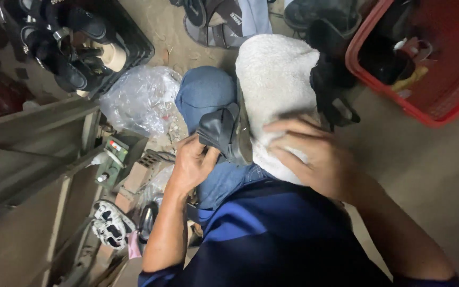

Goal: The person sits with a black shoe on their lap and uses a needle and thread to sew the upper part of the shoe. They repeatedly push the needle through the leather and pull the thread tight to secure the stitches.

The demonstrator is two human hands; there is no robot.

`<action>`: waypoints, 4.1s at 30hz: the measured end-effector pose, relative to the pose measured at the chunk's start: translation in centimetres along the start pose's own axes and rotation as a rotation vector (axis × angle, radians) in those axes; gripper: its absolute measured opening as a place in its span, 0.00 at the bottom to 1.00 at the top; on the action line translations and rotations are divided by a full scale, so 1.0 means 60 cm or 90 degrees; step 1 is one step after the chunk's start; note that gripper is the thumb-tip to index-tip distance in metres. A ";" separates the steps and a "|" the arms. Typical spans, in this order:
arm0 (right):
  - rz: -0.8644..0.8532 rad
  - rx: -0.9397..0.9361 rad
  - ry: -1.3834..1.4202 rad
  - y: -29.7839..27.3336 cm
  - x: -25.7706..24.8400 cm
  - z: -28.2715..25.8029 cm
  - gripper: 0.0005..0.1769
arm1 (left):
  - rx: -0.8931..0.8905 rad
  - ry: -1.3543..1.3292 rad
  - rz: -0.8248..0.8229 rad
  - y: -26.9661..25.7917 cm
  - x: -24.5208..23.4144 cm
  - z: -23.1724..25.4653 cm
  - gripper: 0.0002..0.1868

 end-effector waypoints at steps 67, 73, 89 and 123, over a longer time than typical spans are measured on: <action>-0.043 0.269 -0.126 -0.044 0.077 0.117 0.22 | 0.093 -0.035 0.027 0.029 0.085 0.043 0.17; -0.014 0.197 -0.252 -0.049 0.097 0.125 0.17 | 0.107 -0.025 -0.001 0.062 0.078 0.056 0.18; -0.117 0.186 -0.228 -0.034 0.105 0.099 0.20 | 0.003 -0.148 0.040 0.039 0.085 0.007 0.14; 0.031 0.045 -0.150 -0.006 0.018 0.033 0.11 | -0.061 0.093 -0.030 0.052 0.018 0.102 0.13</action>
Point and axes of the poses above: each hand's wrist, its own y-axis towards the middle knuckle, its own x-axis out of the palm, z = x × y, the point moved 8 cm from there along y, towards the middle knuckle, and after that the axes turned 1 degree about -y, right-handed, at the moved point
